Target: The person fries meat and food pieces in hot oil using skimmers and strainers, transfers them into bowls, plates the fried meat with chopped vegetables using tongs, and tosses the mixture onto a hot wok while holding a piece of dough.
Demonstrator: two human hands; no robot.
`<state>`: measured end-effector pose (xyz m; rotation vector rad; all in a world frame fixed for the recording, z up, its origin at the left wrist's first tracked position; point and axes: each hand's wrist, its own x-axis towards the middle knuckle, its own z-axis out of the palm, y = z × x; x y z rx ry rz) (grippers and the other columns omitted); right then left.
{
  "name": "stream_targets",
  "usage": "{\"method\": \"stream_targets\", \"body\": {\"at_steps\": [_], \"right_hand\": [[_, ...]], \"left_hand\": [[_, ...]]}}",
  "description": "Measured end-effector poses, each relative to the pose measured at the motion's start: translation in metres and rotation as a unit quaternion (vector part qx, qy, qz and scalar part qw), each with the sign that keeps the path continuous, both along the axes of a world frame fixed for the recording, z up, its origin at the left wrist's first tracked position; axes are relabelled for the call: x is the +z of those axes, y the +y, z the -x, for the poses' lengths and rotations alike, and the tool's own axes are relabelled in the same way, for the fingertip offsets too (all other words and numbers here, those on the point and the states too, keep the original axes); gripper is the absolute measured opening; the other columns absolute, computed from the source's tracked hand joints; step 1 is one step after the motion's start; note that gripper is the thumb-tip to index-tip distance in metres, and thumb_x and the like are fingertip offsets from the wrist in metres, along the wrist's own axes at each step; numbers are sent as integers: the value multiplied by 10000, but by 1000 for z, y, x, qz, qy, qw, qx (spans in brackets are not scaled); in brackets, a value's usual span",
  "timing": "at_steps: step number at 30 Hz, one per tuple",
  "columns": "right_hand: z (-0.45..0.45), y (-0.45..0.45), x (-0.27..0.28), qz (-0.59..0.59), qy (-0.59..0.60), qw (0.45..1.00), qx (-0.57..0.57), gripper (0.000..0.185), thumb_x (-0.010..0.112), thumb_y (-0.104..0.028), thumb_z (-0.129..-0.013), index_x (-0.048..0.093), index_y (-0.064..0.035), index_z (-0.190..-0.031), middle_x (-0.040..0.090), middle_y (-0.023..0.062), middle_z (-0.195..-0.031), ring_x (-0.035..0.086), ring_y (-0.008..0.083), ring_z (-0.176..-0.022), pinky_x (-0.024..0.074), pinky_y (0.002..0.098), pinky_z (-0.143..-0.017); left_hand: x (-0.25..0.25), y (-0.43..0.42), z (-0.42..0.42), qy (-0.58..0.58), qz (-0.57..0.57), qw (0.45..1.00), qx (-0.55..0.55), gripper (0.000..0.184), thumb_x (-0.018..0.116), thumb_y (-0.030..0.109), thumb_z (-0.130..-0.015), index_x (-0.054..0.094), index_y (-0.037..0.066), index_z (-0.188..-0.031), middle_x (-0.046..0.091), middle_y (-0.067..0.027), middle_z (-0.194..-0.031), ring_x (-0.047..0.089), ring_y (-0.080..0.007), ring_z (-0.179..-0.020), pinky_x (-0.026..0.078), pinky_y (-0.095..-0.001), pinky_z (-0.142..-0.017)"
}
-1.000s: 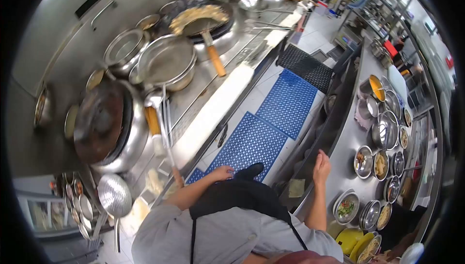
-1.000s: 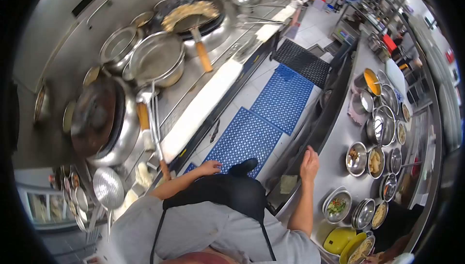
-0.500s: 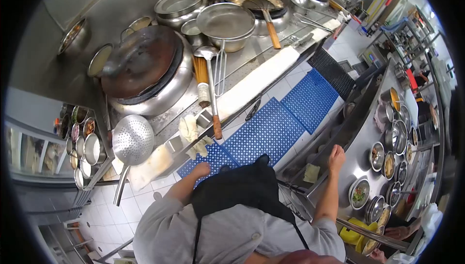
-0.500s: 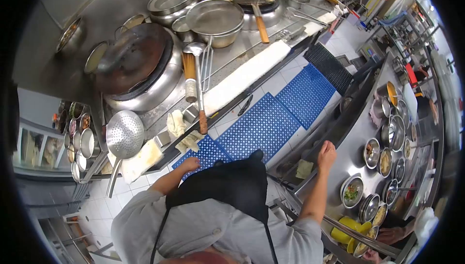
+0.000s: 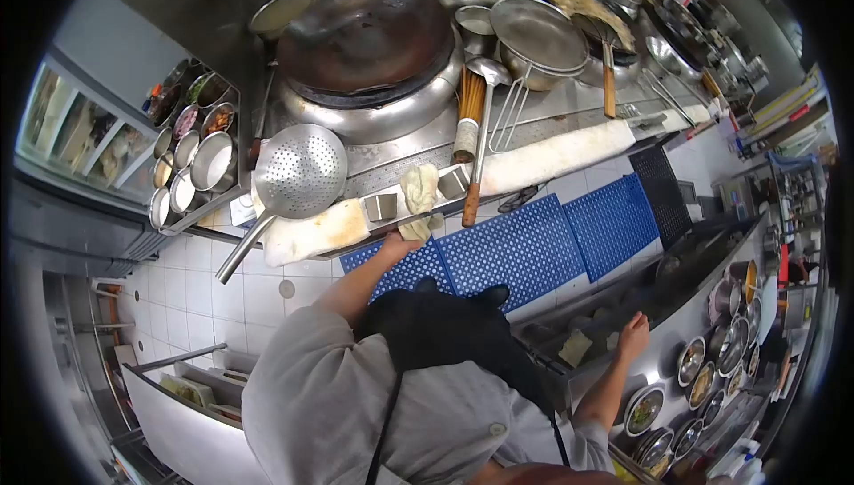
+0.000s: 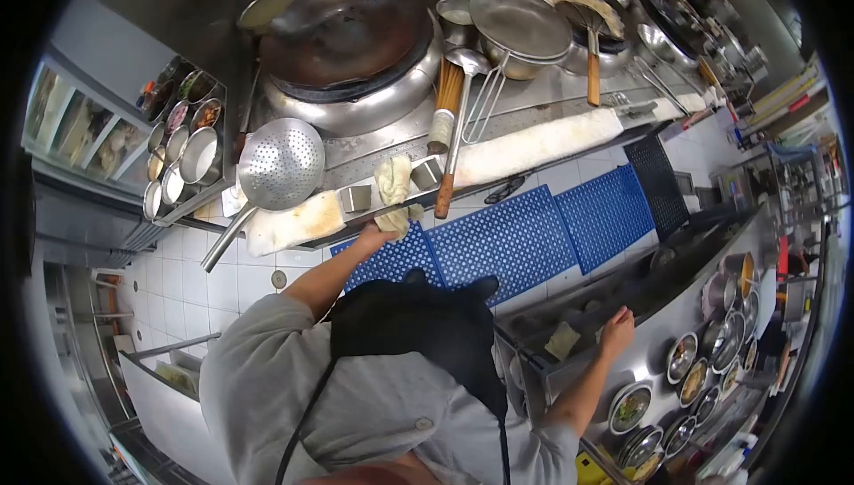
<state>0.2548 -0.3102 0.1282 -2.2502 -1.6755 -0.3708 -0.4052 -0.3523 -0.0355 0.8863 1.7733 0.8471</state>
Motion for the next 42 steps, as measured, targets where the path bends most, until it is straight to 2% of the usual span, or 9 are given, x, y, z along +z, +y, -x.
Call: {"method": "stream_targets", "body": {"at_steps": [2,5,14,24,30,33,34,38,42], "right_hand": [[7,0,5,15,6,1000,-12,391,455,-350,-1008,578,-31,-819,625,204,-811,594,426,-765,448,516,-658],[12,-1,11,26,8,1000,-7,361,460,-335,-1008,575,-39,-837,625,206,-826,600,419,-763,454,513,-656],[20,1,20,19,26,999,-25,389,457,-353,-1008,581,-38,-817,624,202,-799,595,420,-756,451,508,-640],[26,1,25,1,56,998,-37,431,440,-385,-1013,595,-27,-829,643,209,-852,607,423,-804,456,505,-671],[29,0,33,-18,121,990,-66,437,490,-406,-988,584,-29,-788,610,222,-791,588,433,-778,438,496,-680],[23,0,26,-40,126,990,-53,399,527,-374,-967,628,-17,-821,645,227,-869,615,424,-843,461,503,-717],[29,-3,34,-53,144,987,-47,406,529,-380,-963,646,-9,-846,655,231,-913,621,423,-878,470,500,-733],[21,1,25,-33,110,991,-70,408,517,-387,-965,625,-34,-790,653,180,-841,626,393,-837,489,494,-730],[22,-2,25,-35,102,992,-64,406,510,-387,-964,626,-43,-781,654,164,-830,634,371,-824,497,485,-727]], "left_hand": [[-27,-1,-11,16,5,994,-109,530,750,410,-740,700,-5,-1065,688,-215,-1083,667,-331,-1007,520,-390,-888],[53,-5,-47,255,149,891,-344,558,702,448,-770,691,-31,-1055,678,-239,-1080,661,-365,-1006,513,-415,-898],[87,-3,-49,302,156,796,-501,470,662,456,-775,728,18,-935,696,-188,-1034,677,-336,-972,530,-434,-846],[92,2,-63,268,102,771,-568,395,681,457,-819,730,88,-951,712,-145,-971,679,-357,-906,537,-450,-785],[15,0,-59,67,40,859,-506,370,694,433,-811,739,83,-922,716,-142,-901,690,-294,-858,532,-412,-752],[1,2,-49,70,63,840,-534,375,706,418,-806,740,80,-965,711,-153,-893,686,-239,-833,530,-373,-738],[14,7,-52,95,164,813,-550,390,682,416,-844,732,63,-1000,712,-130,-914,678,-220,-821,530,-342,-731],[56,5,-56,-207,265,865,-373,415,555,409,-964,641,80,-1202,670,-105,-1115,631,-234,-1042,506,-335,-889],[106,-4,-54,-587,309,723,-192,517,490,411,-989,457,93,-1394,568,-225,-1268,563,-351,-1173,463,-460,-1013]]}}
